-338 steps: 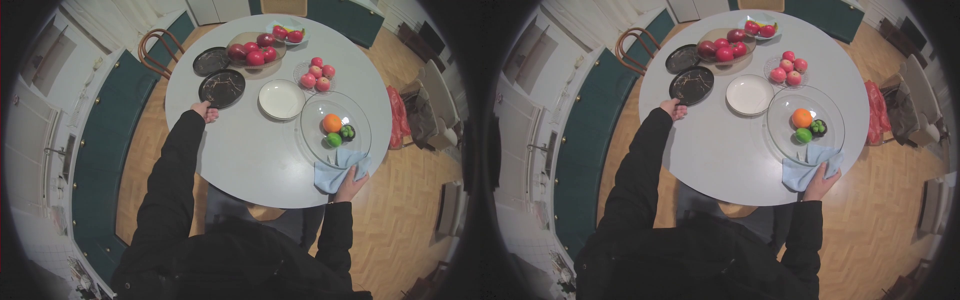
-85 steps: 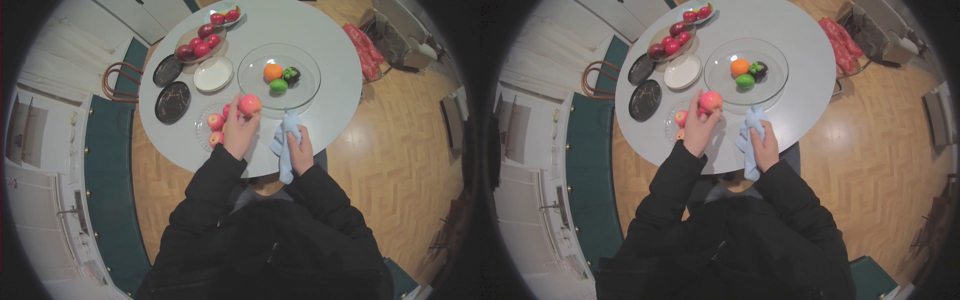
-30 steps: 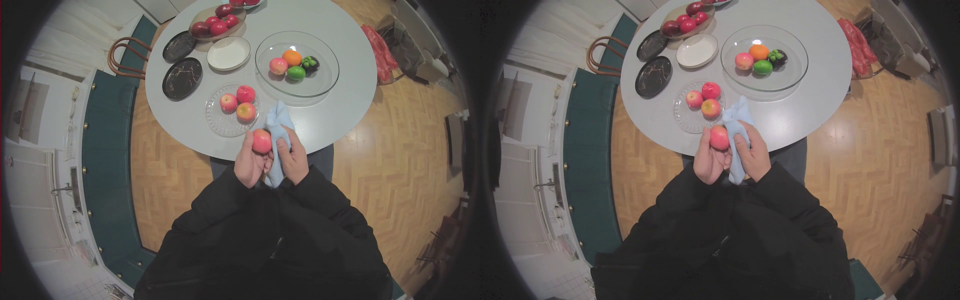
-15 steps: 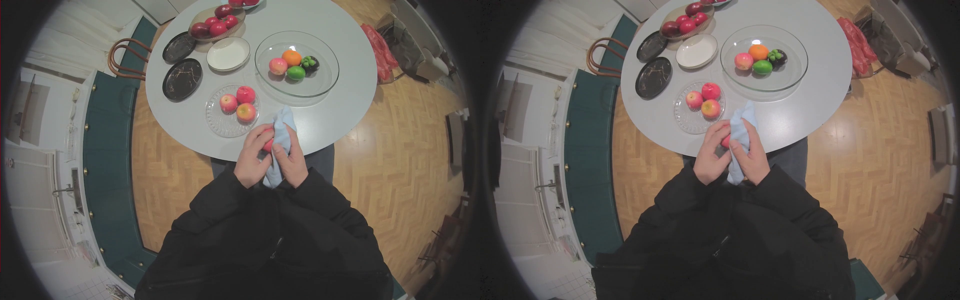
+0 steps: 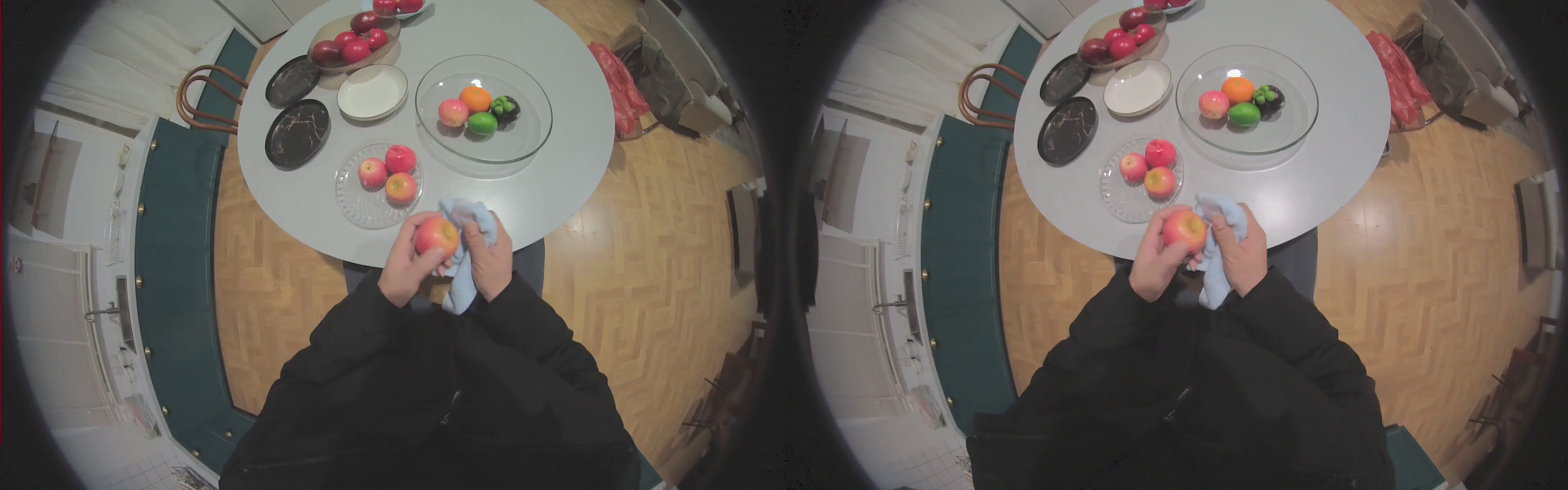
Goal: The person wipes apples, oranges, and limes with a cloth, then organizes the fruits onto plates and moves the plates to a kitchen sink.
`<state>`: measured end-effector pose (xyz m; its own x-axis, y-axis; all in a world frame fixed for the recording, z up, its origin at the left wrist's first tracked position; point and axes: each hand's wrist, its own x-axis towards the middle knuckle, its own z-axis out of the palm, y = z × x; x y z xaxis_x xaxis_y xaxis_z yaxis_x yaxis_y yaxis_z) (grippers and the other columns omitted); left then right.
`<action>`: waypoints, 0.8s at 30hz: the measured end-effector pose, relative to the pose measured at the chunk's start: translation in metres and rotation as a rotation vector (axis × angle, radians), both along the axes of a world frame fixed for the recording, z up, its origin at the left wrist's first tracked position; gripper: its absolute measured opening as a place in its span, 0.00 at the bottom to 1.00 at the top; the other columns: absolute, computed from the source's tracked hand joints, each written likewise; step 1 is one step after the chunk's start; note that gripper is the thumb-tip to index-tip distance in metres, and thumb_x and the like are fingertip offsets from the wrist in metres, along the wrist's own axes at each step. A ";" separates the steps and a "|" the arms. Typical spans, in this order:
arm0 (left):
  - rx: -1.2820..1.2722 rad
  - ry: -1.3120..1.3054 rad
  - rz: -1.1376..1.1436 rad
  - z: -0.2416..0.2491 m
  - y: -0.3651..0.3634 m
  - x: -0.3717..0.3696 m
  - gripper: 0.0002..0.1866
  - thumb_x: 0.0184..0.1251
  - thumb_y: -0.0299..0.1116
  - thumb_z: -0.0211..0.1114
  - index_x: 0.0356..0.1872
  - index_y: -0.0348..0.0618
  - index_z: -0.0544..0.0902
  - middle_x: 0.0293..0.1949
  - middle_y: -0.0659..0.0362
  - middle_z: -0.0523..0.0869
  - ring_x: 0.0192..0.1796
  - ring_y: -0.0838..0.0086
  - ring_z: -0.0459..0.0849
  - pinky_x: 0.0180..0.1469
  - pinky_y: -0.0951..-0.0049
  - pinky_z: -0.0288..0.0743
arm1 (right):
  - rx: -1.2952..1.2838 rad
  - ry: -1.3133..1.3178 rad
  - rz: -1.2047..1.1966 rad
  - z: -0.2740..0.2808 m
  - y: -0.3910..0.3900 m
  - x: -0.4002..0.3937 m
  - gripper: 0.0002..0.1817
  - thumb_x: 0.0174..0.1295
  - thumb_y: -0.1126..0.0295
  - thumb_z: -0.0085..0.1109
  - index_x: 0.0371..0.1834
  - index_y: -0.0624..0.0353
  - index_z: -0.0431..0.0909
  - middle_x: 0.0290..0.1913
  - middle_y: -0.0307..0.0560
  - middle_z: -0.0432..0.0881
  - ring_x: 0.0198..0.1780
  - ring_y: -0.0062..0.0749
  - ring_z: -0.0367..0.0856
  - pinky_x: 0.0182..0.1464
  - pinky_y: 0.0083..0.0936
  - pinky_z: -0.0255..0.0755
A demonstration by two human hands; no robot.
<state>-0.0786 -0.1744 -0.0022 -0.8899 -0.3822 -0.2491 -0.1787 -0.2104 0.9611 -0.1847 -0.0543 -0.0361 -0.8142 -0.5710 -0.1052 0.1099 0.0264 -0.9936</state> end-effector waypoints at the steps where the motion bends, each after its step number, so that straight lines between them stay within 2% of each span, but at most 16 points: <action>1: 0.167 0.085 0.020 -0.001 -0.002 -0.001 0.27 0.67 0.33 0.64 0.65 0.45 0.66 0.54 0.46 0.75 0.38 0.68 0.81 0.42 0.74 0.80 | -0.014 0.025 -0.061 -0.002 -0.002 -0.005 0.22 0.72 0.46 0.56 0.48 0.55 0.79 0.42 0.42 0.82 0.45 0.28 0.78 0.52 0.28 0.72; 3: 0.419 0.208 0.047 -0.006 -0.006 -0.001 0.25 0.69 0.34 0.58 0.66 0.49 0.65 0.52 0.39 0.78 0.30 0.66 0.80 0.33 0.73 0.77 | -0.033 0.058 -0.154 -0.008 -0.005 -0.012 0.18 0.71 0.50 0.58 0.44 0.54 0.77 0.39 0.40 0.80 0.42 0.26 0.77 0.50 0.27 0.70; 6: 0.626 0.395 0.006 -0.015 -0.011 -0.002 0.28 0.69 0.42 0.62 0.69 0.56 0.65 0.57 0.40 0.78 0.28 0.61 0.79 0.29 0.71 0.73 | -0.034 0.007 -0.260 -0.017 -0.007 -0.026 0.16 0.72 0.55 0.57 0.52 0.55 0.78 0.43 0.40 0.81 0.47 0.26 0.77 0.54 0.26 0.70; 9: 0.672 0.435 -0.011 -0.020 -0.015 -0.001 0.29 0.71 0.42 0.65 0.69 0.58 0.65 0.59 0.45 0.78 0.29 0.63 0.78 0.30 0.72 0.70 | 0.037 0.012 -0.261 -0.026 -0.005 -0.029 0.20 0.73 0.55 0.55 0.60 0.54 0.76 0.50 0.43 0.82 0.53 0.29 0.78 0.58 0.27 0.70; 12: 0.663 0.440 -0.017 -0.023 -0.014 -0.001 0.28 0.71 0.43 0.66 0.68 0.55 0.67 0.57 0.44 0.80 0.27 0.67 0.76 0.27 0.74 0.67 | 0.047 0.050 -0.213 -0.028 -0.005 -0.025 0.22 0.73 0.51 0.54 0.59 0.55 0.75 0.50 0.45 0.80 0.51 0.32 0.76 0.56 0.30 0.69; 15: 0.683 0.478 -0.063 -0.024 -0.015 -0.003 0.28 0.70 0.43 0.68 0.67 0.52 0.67 0.56 0.42 0.80 0.25 0.67 0.75 0.27 0.75 0.68 | 0.067 0.053 -0.189 -0.026 -0.005 -0.025 0.23 0.74 0.48 0.53 0.58 0.55 0.73 0.49 0.45 0.78 0.50 0.33 0.75 0.55 0.31 0.69; 18: 0.689 0.486 -0.083 -0.025 -0.015 -0.002 0.31 0.69 0.43 0.69 0.68 0.50 0.66 0.57 0.42 0.80 0.24 0.68 0.75 0.27 0.76 0.69 | 0.048 0.067 -0.185 -0.023 -0.005 -0.025 0.20 0.74 0.51 0.53 0.56 0.55 0.74 0.48 0.44 0.78 0.49 0.32 0.74 0.55 0.31 0.68; 21: 0.612 0.296 0.067 -0.015 -0.013 -0.006 0.26 0.73 0.38 0.64 0.68 0.53 0.66 0.51 0.47 0.79 0.27 0.73 0.72 0.29 0.79 0.65 | 0.030 0.092 -0.180 -0.028 -0.004 -0.027 0.19 0.74 0.52 0.54 0.56 0.55 0.75 0.48 0.44 0.78 0.48 0.32 0.75 0.55 0.30 0.68; 23: 0.481 0.093 0.165 -0.007 -0.014 -0.019 0.30 0.72 0.35 0.65 0.71 0.48 0.63 0.39 0.54 0.75 0.28 0.76 0.72 0.30 0.79 0.66 | 0.028 0.107 -0.161 -0.030 -0.003 -0.028 0.19 0.74 0.54 0.54 0.58 0.55 0.75 0.50 0.45 0.78 0.51 0.34 0.75 0.57 0.32 0.68; 24: 0.448 0.045 0.188 -0.003 -0.016 -0.027 0.31 0.72 0.34 0.66 0.71 0.47 0.62 0.36 0.55 0.73 0.28 0.76 0.72 0.31 0.79 0.67 | 0.027 0.114 -0.157 -0.031 -0.002 -0.028 0.19 0.74 0.54 0.54 0.58 0.55 0.75 0.51 0.46 0.78 0.51 0.35 0.75 0.57 0.32 0.68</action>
